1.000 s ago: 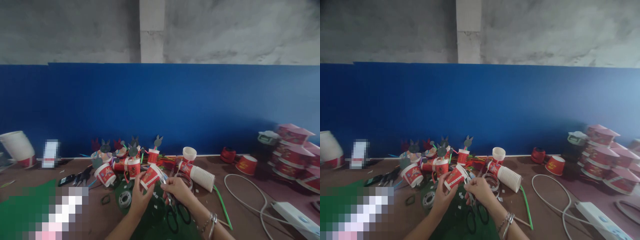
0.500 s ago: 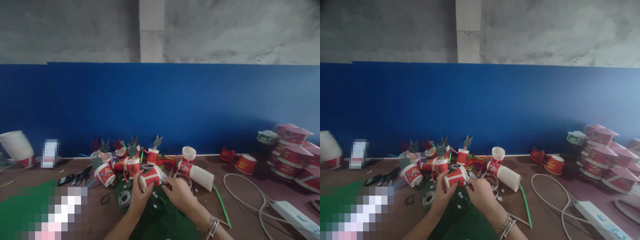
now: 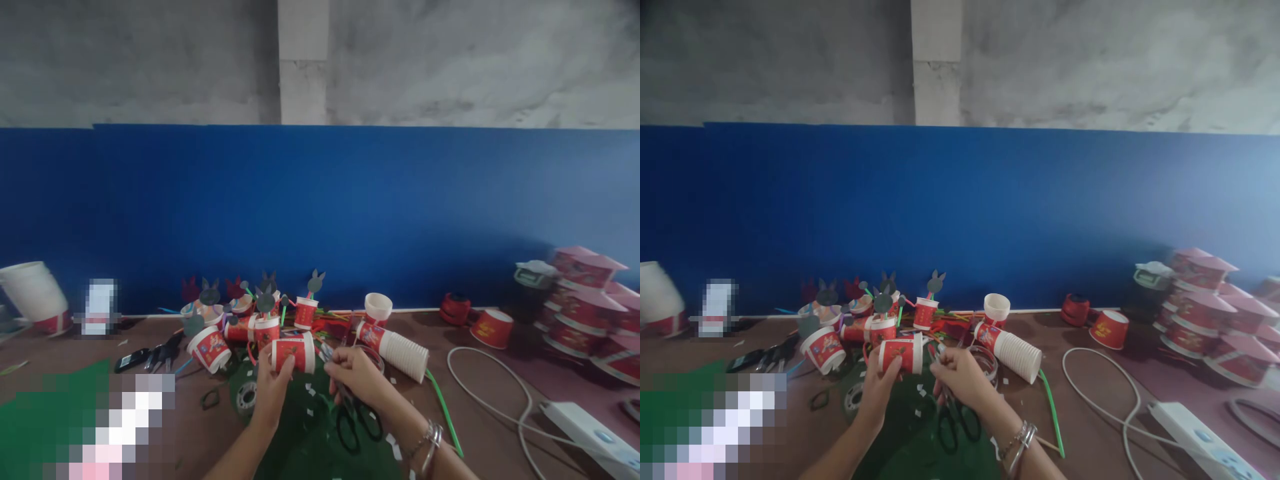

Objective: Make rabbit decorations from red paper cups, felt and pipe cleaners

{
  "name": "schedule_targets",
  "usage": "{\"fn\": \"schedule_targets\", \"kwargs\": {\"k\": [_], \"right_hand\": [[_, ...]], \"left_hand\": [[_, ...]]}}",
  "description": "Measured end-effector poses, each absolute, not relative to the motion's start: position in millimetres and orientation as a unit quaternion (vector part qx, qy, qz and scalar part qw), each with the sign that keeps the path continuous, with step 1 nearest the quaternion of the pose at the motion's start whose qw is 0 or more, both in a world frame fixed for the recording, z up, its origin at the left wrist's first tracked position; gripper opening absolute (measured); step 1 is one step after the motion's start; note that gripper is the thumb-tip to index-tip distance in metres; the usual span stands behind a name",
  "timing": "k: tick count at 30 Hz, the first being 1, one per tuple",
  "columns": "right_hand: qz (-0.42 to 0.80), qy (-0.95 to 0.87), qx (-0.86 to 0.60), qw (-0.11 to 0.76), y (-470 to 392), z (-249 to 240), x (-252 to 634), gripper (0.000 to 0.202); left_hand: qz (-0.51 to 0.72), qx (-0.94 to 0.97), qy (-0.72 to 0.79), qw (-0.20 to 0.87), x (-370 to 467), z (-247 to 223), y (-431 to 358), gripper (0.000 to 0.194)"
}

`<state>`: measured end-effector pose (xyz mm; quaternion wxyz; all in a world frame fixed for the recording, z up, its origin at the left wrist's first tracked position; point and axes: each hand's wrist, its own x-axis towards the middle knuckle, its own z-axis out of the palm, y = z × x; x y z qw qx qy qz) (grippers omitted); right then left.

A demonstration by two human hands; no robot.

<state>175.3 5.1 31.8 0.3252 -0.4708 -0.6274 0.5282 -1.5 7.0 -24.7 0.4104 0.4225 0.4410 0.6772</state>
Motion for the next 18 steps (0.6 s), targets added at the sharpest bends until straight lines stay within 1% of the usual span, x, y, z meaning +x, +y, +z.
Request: {"fn": "schedule_targets", "kwargs": {"k": [2, 3, 7, 10, 11, 13, 15, 16, 17, 18], "right_hand": [[0.492, -0.629, -0.479, 0.366, 7, 33, 174, 0.023], [0.467, -0.638, -0.486, 0.372, 7, 32, 173, 0.021], [0.342, -0.704, -0.512, 0.355, 3, 31, 170, 0.007], [0.275, -0.737, -0.516, 0.338, -4, 31, 166, 0.029], [0.260, -0.743, -0.518, 0.335, -6, 31, 164, 0.031], [0.233, -0.755, -0.516, 0.331, -9, 31, 163, 0.026], [0.211, -0.766, -0.513, 0.325, -11, 32, 162, 0.016], [0.198, -0.770, -0.516, 0.319, -12, 33, 162, 0.011], [0.184, -0.771, -0.524, 0.312, -12, 34, 162, 0.009], [0.168, -0.771, -0.535, 0.303, -12, 35, 163, 0.010]], "left_hand": [[0.679, 0.399, 0.424, 0.448, 0, -23, 5, 0.050], [0.678, 0.381, 0.415, 0.472, 2, -23, 5, 0.051], [0.669, 0.297, 0.350, 0.585, 6, -20, 4, 0.051], [0.632, 0.251, 0.297, 0.670, 5, -14, 3, 0.048], [0.611, 0.241, 0.295, 0.694, 4, -12, 2, 0.047], [0.558, 0.241, 0.311, 0.731, 4, -12, 1, 0.047], [0.510, 0.283, 0.343, 0.736, 6, -15, 1, 0.054], [0.501, 0.314, 0.368, 0.717, 7, -18, 2, 0.058], [0.510, 0.349, 0.397, 0.679, 7, -22, 4, 0.060], [0.537, 0.377, 0.436, 0.616, 8, -25, 5, 0.059]]}}
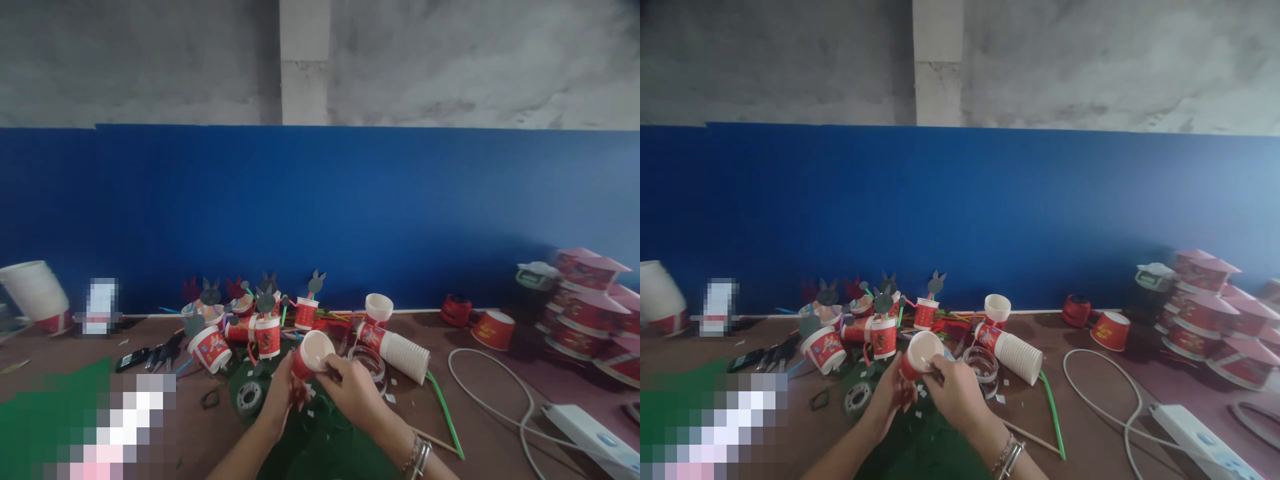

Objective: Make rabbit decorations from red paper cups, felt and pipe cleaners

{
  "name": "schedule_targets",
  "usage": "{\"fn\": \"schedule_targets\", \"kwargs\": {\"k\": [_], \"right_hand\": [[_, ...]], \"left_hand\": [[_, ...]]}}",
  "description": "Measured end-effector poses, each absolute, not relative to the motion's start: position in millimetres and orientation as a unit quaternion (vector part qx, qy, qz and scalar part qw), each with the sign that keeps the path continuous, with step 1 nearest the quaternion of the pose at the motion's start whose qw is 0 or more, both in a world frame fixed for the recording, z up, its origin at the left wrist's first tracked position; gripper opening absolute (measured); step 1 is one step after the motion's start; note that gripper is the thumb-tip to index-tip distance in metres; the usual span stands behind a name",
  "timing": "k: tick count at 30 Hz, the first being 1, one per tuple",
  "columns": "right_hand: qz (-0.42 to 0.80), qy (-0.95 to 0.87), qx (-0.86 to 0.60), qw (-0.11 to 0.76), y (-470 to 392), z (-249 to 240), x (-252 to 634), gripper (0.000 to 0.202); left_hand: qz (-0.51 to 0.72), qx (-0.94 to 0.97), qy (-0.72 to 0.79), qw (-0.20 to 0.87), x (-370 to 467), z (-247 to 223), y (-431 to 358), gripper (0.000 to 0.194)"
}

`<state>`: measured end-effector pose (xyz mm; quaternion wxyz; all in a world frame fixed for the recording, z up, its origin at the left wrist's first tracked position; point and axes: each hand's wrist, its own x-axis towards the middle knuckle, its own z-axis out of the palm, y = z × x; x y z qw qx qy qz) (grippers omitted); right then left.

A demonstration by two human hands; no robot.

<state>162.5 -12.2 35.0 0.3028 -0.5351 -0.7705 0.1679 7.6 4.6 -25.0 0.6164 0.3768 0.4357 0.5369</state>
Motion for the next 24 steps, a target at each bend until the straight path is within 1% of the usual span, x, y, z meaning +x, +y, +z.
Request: {"fn": "schedule_targets", "kwargs": {"k": [3, 5, 6, 8, 11, 13, 14, 17, 19, 24], "right_hand": [[0.129, -0.767, -0.565, 0.276, -12, 35, 163, 0.016], [0.132, -0.762, -0.572, 0.273, -11, 32, 163, 0.016], [0.143, -0.759, -0.571, 0.277, -10, 30, 162, 0.016], [0.178, -0.753, -0.561, 0.294, -8, 23, 159, 0.014], [0.244, -0.748, -0.520, 0.332, -5, 14, 155, 0.009], [0.281, -0.743, -0.479, 0.372, -4, 10, 153, 0.013], [0.298, -0.738, -0.460, 0.395, -4, 8, 152, 0.016], [0.325, -0.710, -0.426, 0.457, -7, 1, 150, 0.022], [0.318, -0.697, -0.431, 0.477, -9, -5, 148, 0.021], [0.297, -0.728, -0.445, 0.429, -8, -16, 147, 0.010]], "left_hand": [[0.627, 0.487, 0.498, 0.349, 4, -31, 5, 0.047], [0.623, 0.592, 0.476, 0.188, 0, -31, 1, 0.046], [0.605, 0.640, 0.457, 0.129, -2, -29, -1, 0.048], [0.555, 0.712, 0.427, 0.052, -4, -25, -6, 0.046], [0.493, 0.760, 0.423, 0.007, -2, -23, -7, 0.026], [0.480, 0.764, 0.431, -0.006, -2, -24, -5, 0.011], [0.482, 0.762, 0.433, -0.011, -2, -24, -3, 0.007], [0.498, 0.752, 0.432, -0.020, -3, -27, 1, 0.007], [0.506, 0.745, 0.434, -0.016, -4, -28, 2, 0.008], [0.516, 0.714, 0.473, 0.036, -6, -25, 0, 0.009]]}}
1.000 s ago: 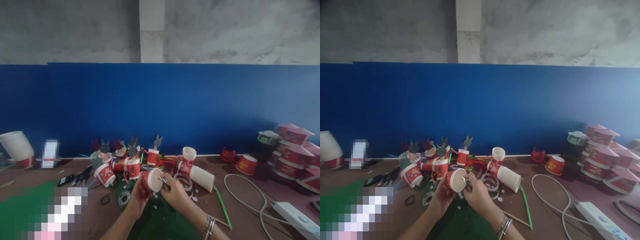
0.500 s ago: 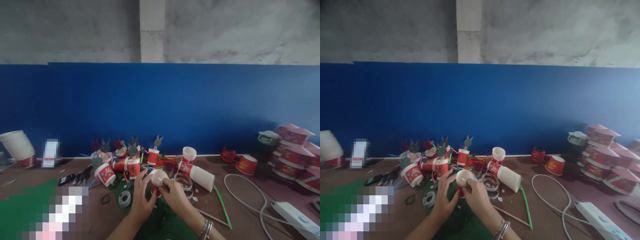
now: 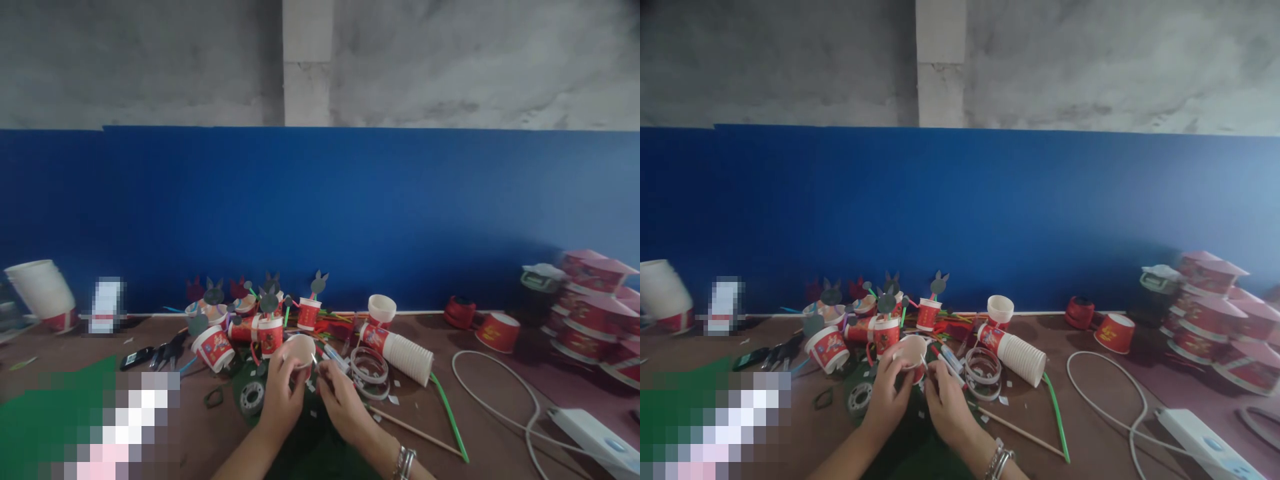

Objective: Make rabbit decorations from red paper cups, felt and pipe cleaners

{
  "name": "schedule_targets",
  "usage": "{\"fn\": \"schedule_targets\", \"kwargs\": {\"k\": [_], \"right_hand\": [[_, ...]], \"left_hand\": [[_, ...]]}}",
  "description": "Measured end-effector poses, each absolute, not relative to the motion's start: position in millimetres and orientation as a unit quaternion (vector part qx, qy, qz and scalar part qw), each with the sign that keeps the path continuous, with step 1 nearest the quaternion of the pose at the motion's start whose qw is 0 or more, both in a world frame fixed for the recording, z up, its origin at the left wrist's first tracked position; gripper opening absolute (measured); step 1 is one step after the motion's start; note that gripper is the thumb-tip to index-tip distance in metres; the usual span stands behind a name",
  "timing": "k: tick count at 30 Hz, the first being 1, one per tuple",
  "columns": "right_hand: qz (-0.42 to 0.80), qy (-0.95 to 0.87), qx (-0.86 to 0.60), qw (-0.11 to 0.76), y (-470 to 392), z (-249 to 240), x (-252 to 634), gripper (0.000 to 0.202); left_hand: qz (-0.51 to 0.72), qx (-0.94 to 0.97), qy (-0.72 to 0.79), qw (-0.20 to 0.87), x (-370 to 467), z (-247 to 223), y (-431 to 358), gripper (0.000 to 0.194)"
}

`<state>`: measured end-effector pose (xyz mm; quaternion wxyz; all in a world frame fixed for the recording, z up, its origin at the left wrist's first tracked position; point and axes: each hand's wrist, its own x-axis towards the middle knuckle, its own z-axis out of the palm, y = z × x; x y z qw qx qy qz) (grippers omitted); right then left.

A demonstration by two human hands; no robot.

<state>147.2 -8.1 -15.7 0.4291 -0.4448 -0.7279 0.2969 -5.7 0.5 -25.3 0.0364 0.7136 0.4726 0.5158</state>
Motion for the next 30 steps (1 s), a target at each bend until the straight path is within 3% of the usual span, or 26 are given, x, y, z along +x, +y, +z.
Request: {"fn": "schedule_targets", "kwargs": {"k": [7, 14, 23, 30], "right_hand": [[0.383, -0.616, -0.475, 0.498, -3, -11, 148, 0.019], [0.259, -0.731, -0.465, 0.427, -12, -16, 147, 0.016], [0.229, -0.707, -0.499, 0.446, -10, -17, 146, 0.016], [0.413, -0.617, -0.499, 0.446, -5, -15, 142, 0.019]], "left_hand": [[0.543, 0.697, 0.465, 0.054, -8, -26, 2, 0.007], [0.535, 0.693, 0.479, 0.056, -9, -29, 2, 0.011], [0.543, 0.683, 0.487, 0.045, -8, -31, 5, 0.004], [0.549, 0.680, 0.482, 0.071, -8, -30, 4, 0.002]]}}
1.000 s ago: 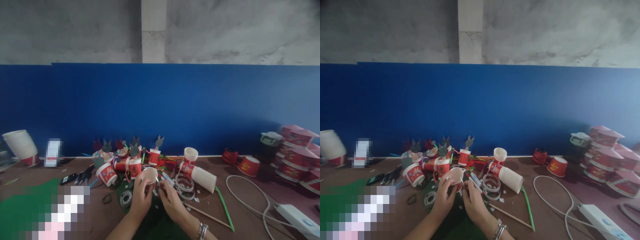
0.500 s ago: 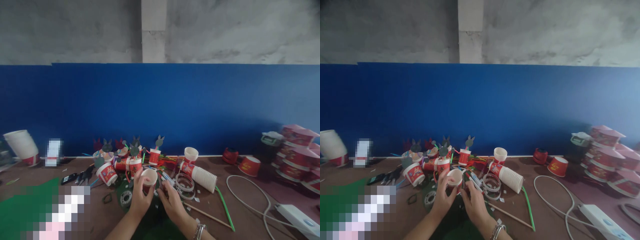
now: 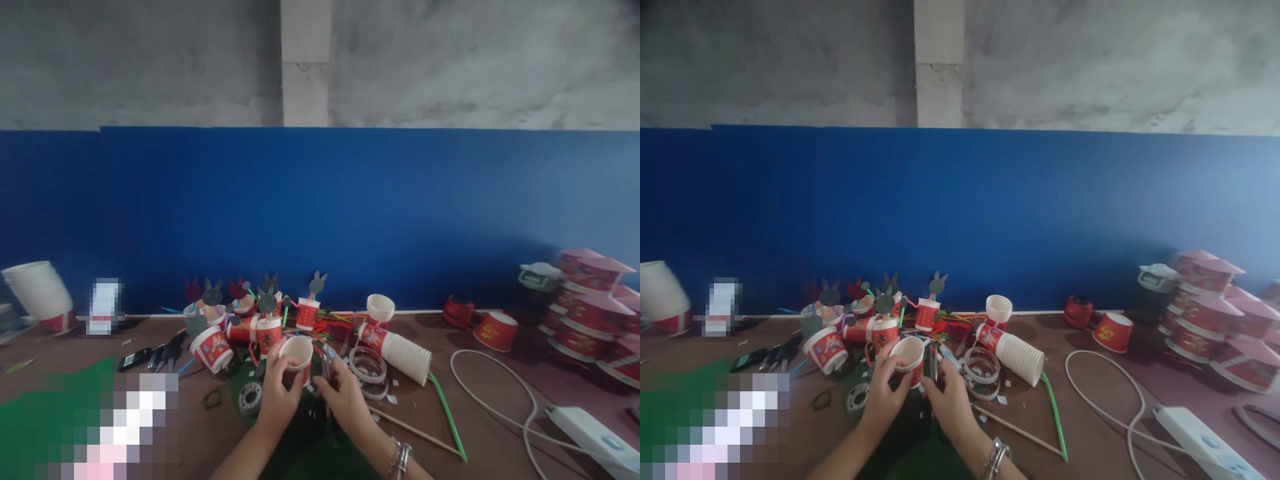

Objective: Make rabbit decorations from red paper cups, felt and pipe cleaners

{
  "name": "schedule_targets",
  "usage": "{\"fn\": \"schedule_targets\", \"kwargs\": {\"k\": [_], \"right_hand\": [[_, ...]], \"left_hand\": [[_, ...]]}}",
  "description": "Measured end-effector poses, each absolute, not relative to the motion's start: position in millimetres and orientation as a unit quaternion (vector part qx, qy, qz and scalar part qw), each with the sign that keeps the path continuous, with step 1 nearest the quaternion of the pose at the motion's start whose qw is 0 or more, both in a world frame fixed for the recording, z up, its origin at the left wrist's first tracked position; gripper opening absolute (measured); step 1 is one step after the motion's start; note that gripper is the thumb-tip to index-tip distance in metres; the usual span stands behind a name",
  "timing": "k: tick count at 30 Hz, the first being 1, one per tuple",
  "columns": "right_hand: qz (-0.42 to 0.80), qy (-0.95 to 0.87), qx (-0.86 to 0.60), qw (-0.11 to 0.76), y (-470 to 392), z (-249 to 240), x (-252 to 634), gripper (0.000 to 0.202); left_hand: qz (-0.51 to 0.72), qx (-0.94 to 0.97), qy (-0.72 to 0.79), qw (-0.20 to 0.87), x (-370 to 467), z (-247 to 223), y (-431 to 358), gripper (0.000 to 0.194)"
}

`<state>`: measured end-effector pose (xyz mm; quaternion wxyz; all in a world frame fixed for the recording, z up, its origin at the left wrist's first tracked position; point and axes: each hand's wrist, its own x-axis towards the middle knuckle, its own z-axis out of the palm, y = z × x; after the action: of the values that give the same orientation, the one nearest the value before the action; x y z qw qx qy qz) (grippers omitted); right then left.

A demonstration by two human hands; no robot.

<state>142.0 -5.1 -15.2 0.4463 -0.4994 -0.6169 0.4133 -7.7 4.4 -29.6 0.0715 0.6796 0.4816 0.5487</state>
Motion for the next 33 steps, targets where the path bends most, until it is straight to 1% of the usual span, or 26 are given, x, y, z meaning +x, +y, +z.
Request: {"fn": "schedule_targets", "kwargs": {"k": [2, 5, 7, 9, 13, 16, 21, 26, 33], "right_hand": [[0.449, -0.602, -0.496, 0.437, -3, -11, 143, 0.024], [0.524, -0.602, -0.474, 0.371, -1, -2, 148, 0.031], [0.565, -0.606, -0.451, 0.332, -1, 4, 151, 0.029], [0.586, -0.599, -0.440, 0.324, -2, 10, 153, 0.023], [0.581, -0.603, -0.453, 0.305, -4, 13, 154, 0.014], [0.583, -0.609, -0.455, 0.286, -3, 12, 154, 0.016], [0.601, -0.603, -0.439, 0.286, -2, 9, 155, 0.017], [0.598, -0.605, -0.438, 0.291, -3, 10, 157, 0.014], [0.592, -0.606, -0.452, 0.279, -1, 9, 158, 0.018]], "left_hand": [[0.552, 0.679, 0.479, 0.073, -8, -30, 5, 0.002], [0.555, 0.674, 0.482, 0.075, -9, -30, 6, 0.003], [0.560, 0.667, 0.485, 0.084, -10, -30, 6, 0.003], [0.567, 0.661, 0.482, 0.098, -10, -30, 7, 0.003], [0.583, 0.652, 0.469, 0.126, -10, -27, 6, 0.004], [0.598, 0.641, 0.457, 0.153, -9, -25, 6, 0.004], [0.603, 0.626, 0.464, 0.171, -8, -23, 6, 0.003], [0.573, 0.631, 0.477, 0.215, -9, -22, 3, 0.005], [0.556, 0.646, 0.483, 0.198, -10, -25, 4, 0.010]]}}
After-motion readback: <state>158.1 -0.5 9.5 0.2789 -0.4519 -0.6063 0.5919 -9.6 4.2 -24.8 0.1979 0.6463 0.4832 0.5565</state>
